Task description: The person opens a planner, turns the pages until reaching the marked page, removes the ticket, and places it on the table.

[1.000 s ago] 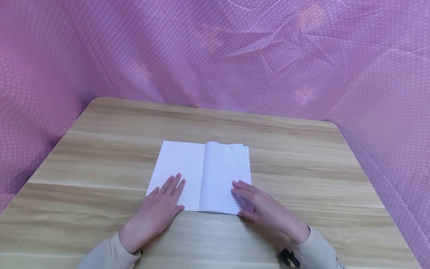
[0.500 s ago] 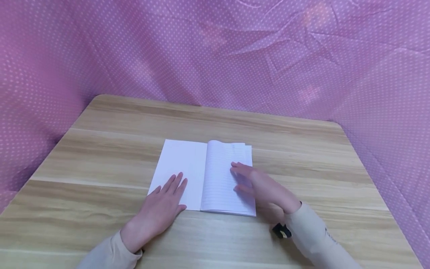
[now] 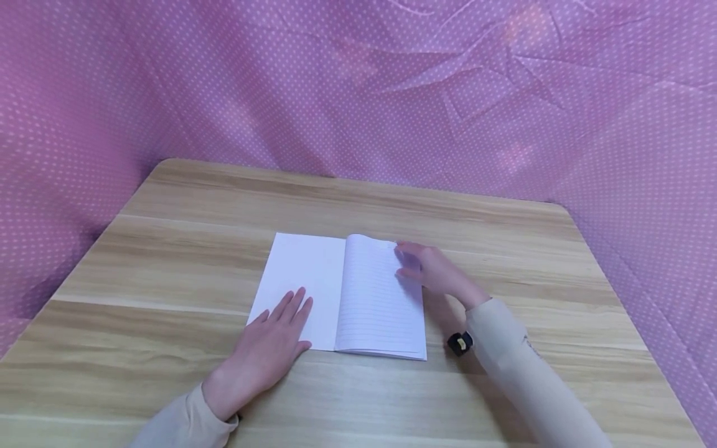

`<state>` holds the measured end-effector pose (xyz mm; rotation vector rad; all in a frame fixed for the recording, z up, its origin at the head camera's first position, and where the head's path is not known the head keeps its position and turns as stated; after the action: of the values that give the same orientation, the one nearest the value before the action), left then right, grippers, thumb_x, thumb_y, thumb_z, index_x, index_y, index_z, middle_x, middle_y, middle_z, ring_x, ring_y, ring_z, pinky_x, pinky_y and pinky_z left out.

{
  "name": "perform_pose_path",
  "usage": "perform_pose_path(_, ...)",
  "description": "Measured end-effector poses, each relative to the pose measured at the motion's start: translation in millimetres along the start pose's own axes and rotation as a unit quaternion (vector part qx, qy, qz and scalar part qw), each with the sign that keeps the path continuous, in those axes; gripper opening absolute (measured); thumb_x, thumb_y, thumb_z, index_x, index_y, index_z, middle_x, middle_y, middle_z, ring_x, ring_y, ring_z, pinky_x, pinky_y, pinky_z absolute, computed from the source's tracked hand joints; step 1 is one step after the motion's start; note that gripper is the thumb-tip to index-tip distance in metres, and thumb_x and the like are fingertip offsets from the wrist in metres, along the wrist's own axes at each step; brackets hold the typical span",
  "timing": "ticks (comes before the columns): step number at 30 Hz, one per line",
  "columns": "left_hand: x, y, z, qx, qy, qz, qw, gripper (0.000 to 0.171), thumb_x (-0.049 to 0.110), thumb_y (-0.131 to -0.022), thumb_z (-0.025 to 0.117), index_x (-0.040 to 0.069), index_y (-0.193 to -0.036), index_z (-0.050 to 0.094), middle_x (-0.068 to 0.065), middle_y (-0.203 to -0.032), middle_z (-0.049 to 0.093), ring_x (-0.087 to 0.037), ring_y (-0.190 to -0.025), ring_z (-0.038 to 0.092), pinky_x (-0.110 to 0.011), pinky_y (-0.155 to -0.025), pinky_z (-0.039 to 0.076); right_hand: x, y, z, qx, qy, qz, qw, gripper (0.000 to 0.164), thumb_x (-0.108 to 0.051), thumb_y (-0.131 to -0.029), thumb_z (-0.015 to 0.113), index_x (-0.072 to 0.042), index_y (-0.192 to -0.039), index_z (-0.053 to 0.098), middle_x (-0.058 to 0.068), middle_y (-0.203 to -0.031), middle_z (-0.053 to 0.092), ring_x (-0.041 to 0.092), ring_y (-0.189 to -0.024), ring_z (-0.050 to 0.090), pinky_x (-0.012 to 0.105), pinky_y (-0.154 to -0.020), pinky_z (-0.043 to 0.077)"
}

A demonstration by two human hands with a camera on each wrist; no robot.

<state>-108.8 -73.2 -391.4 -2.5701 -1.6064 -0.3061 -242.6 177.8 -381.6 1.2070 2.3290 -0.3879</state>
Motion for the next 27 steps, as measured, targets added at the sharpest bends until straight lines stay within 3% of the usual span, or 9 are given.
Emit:
perform_pose_path(6, -0.3, 0.3, -2.0, 0.000, 0.000, -0.001, 1.0000, 0.062, 0.026, -0.095, 0.064, -0.004, -0.145, 0.042, -0.020, -0.154, 0.033, -0.037, -0.140, 0.034, -0.057, -0.103, 0.039, 20, -12, -4, -0.005, 0.000, 0.068, 0.998, 0.055, -0.014, -0.093, 0.067, 0.009, -0.139, 0.047, 0.026, -0.143, 0.047, 0.040, -0.133, 0.043, 0.050, -0.111, 0.034)
perform_pose_path(10, -0.5, 0.6, -2.8, 0.001, 0.004, 0.000, 1.0000, 0.062, 0.026, -0.095, 0.064, -0.004, -0.145, 0.042, -0.021, -0.154, 0.034, -0.037, -0.140, 0.035, -0.057, -0.103, 0.039, 25, -15, -6, -0.008, 0.003, 0.083, 0.997, 0.056, -0.014, -0.094, 0.067, 0.009, -0.140, 0.045, 0.026, -0.143, 0.046, 0.040, -0.134, 0.041, 0.049, -0.112, 0.031)
perform_pose_path(19, -0.6, 1.2, -3.3, -0.014, 0.016, -0.005, 0.9998, 0.061, 0.025, -0.096, 0.063, -0.004, -0.146, 0.041, -0.021, -0.155, 0.032, -0.037, -0.141, 0.032, -0.058, -0.104, 0.038, 24, -16, -12, -0.002, -0.016, 0.078, 0.997, 0.052, -0.015, -0.094, 0.067, 0.006, -0.138, 0.049, 0.022, -0.147, 0.043, 0.039, -0.137, 0.038, 0.051, -0.114, 0.027)
perform_pose_path(27, -0.2, 1.6, -4.9, -0.008, 0.016, -0.002, 0.9998, 0.061, 0.024, -0.096, 0.063, -0.004, -0.145, 0.042, -0.021, -0.154, 0.033, -0.037, -0.140, 0.034, -0.058, -0.103, 0.038, 12, -11, -17, 0.017, -0.037, 0.060, 0.997, 0.039, -0.014, -0.094, 0.066, 0.002, -0.129, 0.058, 0.018, -0.150, 0.042, 0.038, -0.138, 0.036, 0.053, -0.114, 0.025)
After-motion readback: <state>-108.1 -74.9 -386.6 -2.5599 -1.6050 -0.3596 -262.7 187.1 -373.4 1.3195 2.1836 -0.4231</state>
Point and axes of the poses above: each hand's wrist, its own y-axis away from the middle knuckle, its own z-axis out of the palm, x = y × z, the point moved 6 cm from there along -y, towards the middle knuckle
